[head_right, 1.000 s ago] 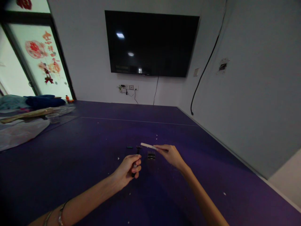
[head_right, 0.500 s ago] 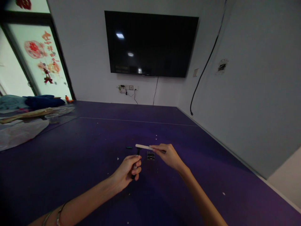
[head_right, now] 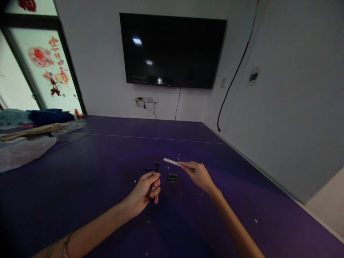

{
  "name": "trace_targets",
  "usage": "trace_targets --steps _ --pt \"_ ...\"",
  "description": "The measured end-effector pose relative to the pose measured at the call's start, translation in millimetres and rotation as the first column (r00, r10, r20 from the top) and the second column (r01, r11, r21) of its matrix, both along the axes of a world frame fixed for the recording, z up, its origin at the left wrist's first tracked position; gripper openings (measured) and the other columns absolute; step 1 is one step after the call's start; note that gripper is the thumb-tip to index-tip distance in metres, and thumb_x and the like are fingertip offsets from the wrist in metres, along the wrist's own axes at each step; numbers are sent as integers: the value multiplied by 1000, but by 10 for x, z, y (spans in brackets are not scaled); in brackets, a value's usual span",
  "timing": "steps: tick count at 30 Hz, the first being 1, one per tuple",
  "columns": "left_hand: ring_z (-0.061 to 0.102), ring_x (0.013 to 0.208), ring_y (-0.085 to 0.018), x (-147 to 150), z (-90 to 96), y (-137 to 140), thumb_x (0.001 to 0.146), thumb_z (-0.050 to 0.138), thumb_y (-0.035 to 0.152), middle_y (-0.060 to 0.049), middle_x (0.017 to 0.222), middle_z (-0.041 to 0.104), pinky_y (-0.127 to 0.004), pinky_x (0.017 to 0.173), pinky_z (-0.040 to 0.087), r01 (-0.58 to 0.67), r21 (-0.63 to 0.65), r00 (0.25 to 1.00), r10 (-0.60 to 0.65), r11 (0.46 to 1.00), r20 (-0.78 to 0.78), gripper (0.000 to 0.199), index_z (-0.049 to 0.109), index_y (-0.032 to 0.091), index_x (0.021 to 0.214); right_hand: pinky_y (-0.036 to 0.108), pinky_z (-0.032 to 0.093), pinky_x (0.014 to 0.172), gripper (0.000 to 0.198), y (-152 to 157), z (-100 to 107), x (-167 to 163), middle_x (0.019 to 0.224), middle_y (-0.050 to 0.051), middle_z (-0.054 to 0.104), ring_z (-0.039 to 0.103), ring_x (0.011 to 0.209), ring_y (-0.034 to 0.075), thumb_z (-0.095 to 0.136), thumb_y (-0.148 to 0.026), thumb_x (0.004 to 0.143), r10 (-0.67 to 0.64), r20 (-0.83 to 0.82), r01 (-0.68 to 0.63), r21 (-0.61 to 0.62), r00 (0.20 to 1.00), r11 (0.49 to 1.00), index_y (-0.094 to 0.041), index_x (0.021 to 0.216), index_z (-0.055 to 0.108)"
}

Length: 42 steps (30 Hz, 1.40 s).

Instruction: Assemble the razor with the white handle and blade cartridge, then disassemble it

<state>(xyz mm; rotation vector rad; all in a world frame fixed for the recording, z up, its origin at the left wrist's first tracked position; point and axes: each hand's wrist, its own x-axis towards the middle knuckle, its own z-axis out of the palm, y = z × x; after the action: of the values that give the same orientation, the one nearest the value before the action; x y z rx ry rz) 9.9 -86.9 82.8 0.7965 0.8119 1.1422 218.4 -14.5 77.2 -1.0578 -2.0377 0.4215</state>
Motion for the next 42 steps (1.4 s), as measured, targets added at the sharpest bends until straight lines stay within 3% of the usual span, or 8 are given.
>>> trace_targets --steps 6,11,15,18,21,25,35,42 --pt "31 35 -3 -88 98 42 78 55 32 9 54 39 -23 38 47 7 199 997 10 980 -82 18 42 19 80 36 49 81 39 3 -4 -64 105 8 67 63 92 23 59 -40 75 -82 -253 57 -103 964 993 -20 107 65" --pt "37 39 -4 -212 285 44 78 55 33 8 55 41 -24 47 49 -32 399 990 84 916 -114 19 43 19 84 27 47 47 42 -12 2 -96 75 8 70 60 51 16 48 -47 80 -249 -262 233 -90 932 968 -14 102 65" --pt "42 42 -5 -336 463 14 80 54 30 7 57 43 -27 53 51 5 499 989 71 867 -132 17 44 19 86 24 43 44 34 -49 26 -86 69 6 70 59 46 14 44 -45 82 -297 -171 287 -81 939 954 -17 91 63" --pt "43 43 -5 -399 533 5 81 53 29 6 58 43 -26 53 50 3 534 988 80 846 -133 15 44 19 88 23 41 46 27 -115 30 -120 66 4 70 62 51 15 45 -40 81 -348 17 348 -52 937 936 -21 78 64" --pt "42 43 -5 -420 539 20 81 53 29 7 57 43 -25 51 50 -5 547 987 91 837 -131 16 45 18 89 24 40 50 22 -200 -2 -219 69 4 70 65 61 19 51 -36 76 -419 243 438 -26 875 899 -23 68 66" --pt "41 41 -5 -420 507 58 81 54 30 8 56 43 -26 50 50 7 553 990 73 833 -122 18 45 18 91 26 40 56 20 -272 -84 -407 71 6 69 65 68 22 53 -34 72 -436 427 509 -70 792 858 -22 69 68" --pt "40 39 -4 -400 383 150 79 55 32 8 57 44 -25 47 50 -25 537 991 90 843 -96 20 45 18 89 29 44 65 25 -302 -376 -924 83 14 68 65 79 26 50 -31 73 -354 531 482 -119 770 868 -14 76 68" --pt "40 38 -4 -364 261 213 78 55 34 8 56 43 -24 45 48 -22 527 990 93 849 -108 21 44 18 88 31 46 64 26 -272 -491 -1041 85 15 68 65 80 27 47 -28 74 -331 553 473 -131 764 871 -14 80 67"
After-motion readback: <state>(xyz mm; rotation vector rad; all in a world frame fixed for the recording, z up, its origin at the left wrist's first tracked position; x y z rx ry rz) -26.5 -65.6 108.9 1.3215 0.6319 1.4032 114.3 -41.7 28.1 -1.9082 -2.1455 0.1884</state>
